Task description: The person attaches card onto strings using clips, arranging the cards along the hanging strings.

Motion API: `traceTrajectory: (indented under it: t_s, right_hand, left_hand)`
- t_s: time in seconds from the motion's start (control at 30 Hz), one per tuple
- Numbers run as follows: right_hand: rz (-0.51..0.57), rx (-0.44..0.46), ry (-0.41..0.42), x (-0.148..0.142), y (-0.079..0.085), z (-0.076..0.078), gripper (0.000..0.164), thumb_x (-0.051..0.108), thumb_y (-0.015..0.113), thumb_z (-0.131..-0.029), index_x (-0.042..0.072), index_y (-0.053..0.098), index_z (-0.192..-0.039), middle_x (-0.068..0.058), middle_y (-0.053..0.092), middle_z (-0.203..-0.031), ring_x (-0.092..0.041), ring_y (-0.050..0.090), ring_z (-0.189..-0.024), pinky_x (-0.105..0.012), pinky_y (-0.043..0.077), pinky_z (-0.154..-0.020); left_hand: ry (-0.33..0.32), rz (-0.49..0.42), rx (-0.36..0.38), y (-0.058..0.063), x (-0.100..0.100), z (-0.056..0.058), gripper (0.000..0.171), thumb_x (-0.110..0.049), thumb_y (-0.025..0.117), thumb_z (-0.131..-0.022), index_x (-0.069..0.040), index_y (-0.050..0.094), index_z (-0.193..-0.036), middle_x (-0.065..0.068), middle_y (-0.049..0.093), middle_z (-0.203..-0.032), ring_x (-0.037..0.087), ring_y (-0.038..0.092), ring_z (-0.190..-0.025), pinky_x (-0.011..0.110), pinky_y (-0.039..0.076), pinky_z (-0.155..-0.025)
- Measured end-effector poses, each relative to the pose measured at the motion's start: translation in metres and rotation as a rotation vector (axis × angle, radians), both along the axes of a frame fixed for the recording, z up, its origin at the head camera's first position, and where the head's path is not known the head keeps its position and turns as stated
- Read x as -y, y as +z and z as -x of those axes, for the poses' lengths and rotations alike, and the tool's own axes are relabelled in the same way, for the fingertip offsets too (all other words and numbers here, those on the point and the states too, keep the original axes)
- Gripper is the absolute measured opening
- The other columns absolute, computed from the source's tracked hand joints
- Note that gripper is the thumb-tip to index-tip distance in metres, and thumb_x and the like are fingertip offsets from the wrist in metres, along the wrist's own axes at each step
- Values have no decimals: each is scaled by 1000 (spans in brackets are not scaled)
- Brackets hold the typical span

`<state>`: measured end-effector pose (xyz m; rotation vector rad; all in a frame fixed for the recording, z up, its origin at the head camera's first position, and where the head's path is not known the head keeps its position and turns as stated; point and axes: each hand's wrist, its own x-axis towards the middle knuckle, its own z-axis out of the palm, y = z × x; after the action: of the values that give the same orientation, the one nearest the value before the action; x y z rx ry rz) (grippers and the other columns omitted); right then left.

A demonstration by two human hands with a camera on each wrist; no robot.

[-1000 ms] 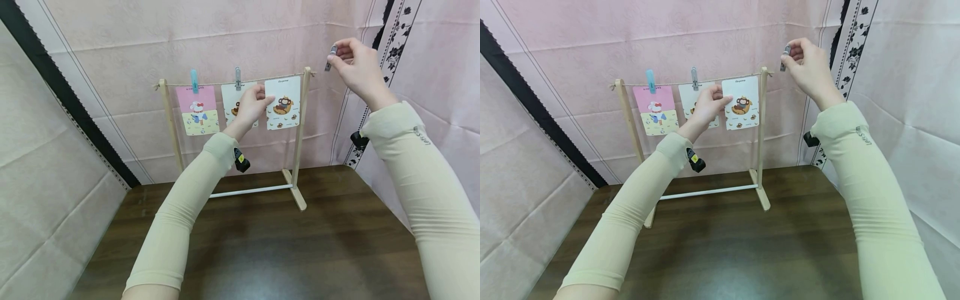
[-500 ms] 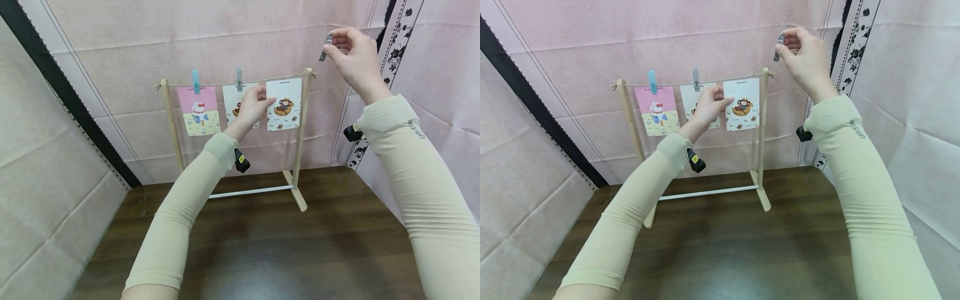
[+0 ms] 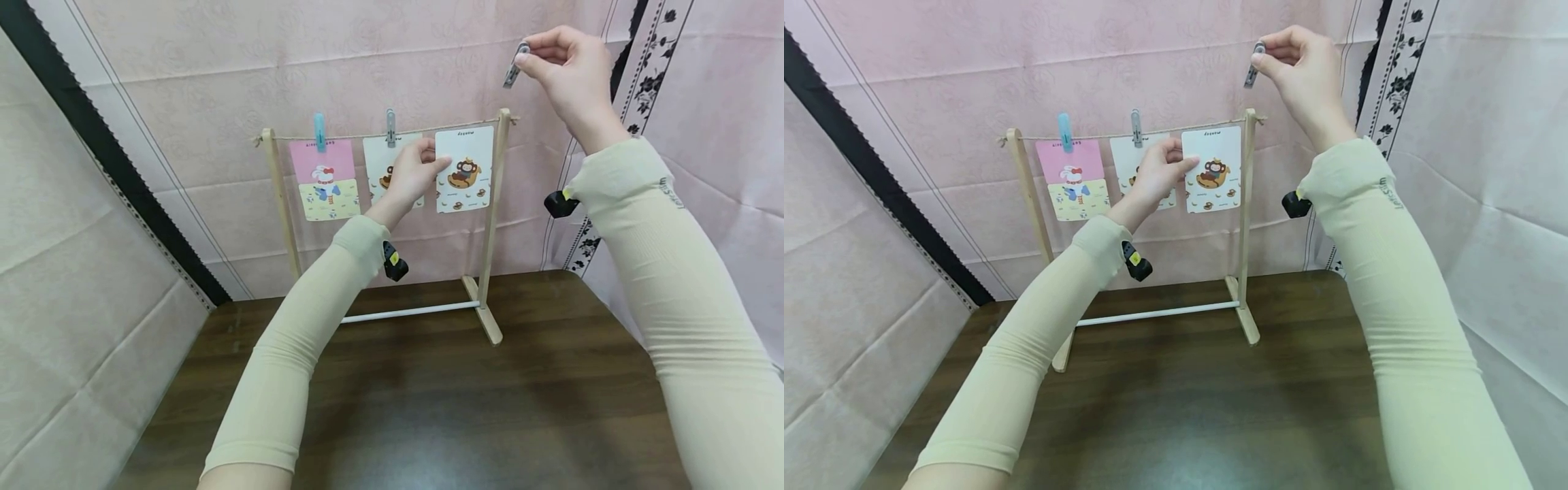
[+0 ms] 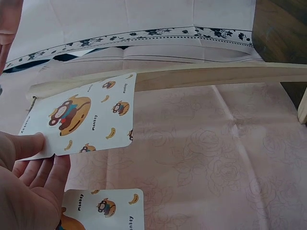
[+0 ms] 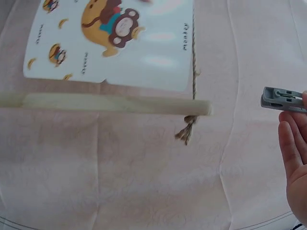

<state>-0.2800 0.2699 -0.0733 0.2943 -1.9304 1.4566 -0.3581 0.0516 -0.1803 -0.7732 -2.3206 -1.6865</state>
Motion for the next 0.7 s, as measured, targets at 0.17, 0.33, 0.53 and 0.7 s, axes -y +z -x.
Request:
traceTrajectory:
  t_s: [0.17, 0.33, 0.53, 0.7]
  right_hand:
    - [19, -15, 41, 5, 4, 2, 17, 11, 81, -87, 10, 76, -103, 8, 74, -89, -6, 67, -89, -19, 43, -84]
    - [-10, -8, 73, 11, 3, 5, 13, 10, 80, -87, 10, 76, -100, 7, 75, -89, -6, 66, -87, -19, 44, -84]
    - [-151, 7, 49, 18, -3, 11, 9, 12, 78, -90, 14, 77, -98, 14, 73, -87, -3, 66, -85, -17, 46, -80]
    - [-200, 33, 53, 22, -9, 16, 9, 13, 77, -91, 14, 77, -100, 16, 73, -85, -3, 67, -84, -17, 46, -80]
  left_hand:
    - [-6, -3, 5, -1, -2, 1, 27, -15, 68, -98, -4, 64, -122, 7, 72, -105, 16, 64, -99, 24, 51, -81]
    - [0, 9, 8, 0, -3, 2, 28, -15, 68, -98, -5, 64, -123, 7, 72, -106, 15, 64, -100, 24, 51, -83]
    - [1, 4, 6, 0, -4, 2, 28, -15, 68, -98, -5, 64, -124, 7, 72, -106, 16, 64, -101, 24, 50, -84]
    - [-1, 0, 14, 0, -4, 2, 27, -16, 68, -98, -5, 64, -123, 7, 72, -105, 16, 64, -101, 24, 50, -85]
